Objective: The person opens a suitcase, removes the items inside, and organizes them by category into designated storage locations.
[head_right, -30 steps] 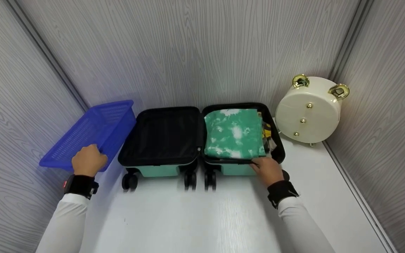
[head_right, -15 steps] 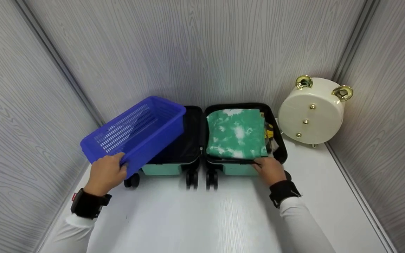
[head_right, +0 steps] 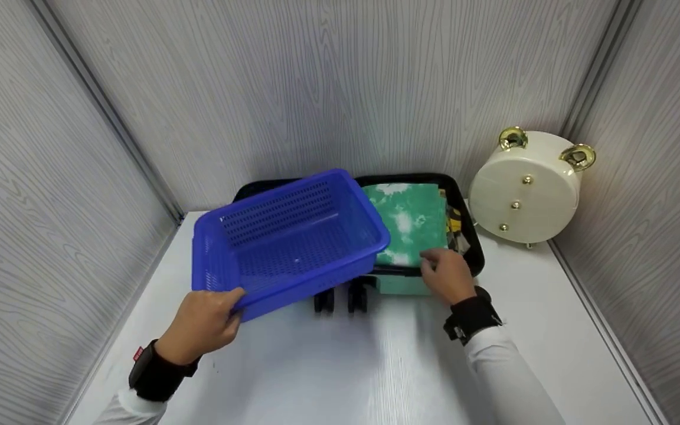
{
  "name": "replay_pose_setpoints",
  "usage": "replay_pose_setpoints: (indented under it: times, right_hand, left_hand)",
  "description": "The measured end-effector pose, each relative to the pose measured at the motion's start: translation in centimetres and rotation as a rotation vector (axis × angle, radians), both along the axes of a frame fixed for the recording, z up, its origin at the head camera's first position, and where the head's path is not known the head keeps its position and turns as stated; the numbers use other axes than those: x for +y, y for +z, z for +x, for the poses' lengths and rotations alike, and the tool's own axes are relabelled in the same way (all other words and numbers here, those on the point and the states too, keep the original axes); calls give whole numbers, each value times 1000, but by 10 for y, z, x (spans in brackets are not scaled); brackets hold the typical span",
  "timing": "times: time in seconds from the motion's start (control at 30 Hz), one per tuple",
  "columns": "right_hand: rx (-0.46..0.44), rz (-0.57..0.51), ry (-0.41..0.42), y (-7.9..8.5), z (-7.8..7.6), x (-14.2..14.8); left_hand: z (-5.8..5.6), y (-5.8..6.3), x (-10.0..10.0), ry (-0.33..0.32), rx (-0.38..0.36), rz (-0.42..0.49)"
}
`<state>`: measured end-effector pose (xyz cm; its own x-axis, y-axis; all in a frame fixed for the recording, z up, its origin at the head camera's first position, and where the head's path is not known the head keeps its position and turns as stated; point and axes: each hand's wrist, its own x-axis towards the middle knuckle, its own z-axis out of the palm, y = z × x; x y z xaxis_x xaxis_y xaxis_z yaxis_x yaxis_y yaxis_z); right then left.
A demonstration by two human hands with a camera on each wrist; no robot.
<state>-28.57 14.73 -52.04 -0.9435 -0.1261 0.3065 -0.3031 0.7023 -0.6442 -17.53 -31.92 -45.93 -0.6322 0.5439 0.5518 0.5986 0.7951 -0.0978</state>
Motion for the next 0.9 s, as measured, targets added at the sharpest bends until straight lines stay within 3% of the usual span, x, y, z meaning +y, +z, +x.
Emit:
replay_pose_setpoints:
  times: [0.1, 0.23, 0.3, 0.4, 0.5, 0.6, 0.7, 0.77, 0.83, 0.9]
  right_hand:
    - [-130, -263, 99, 20, -1, -6]
    - [-419, -547, 289, 36, 1, -6]
    - [-519, -594, 358, 39, 2, -5]
    - [-599, -628, 400, 38, 6, -3]
    - [-595, -598, 348, 37, 12, -1]
    - [-552, -534, 283, 37, 21, 2]
    - [-511, -501, 269, 37, 33, 4]
    - [-494, -503, 281, 36, 40, 5]
    - [-473, -505, 295, 34, 47, 6]
    - [-450, -496, 311, 30, 53, 6]
  left_hand:
    - [7, -2, 9, -63, -40, -18]
    - [14, -8, 19, -137, -67, -52]
    - [18, -12, 23, -188, -60, -57]
    - [23, -16, 28, -256, -21, -69]
    - [26, -18, 31, -299, -26, -104]
    - [27, -17, 27, -349, -145, -88]
    - [22, -15, 18, -399, -332, 60]
    - [12, -14, 9, -383, -409, 217]
    - [-3, -16, -1, -297, -462, 383]
    - [-18, -21, -11, -148, -541, 533]
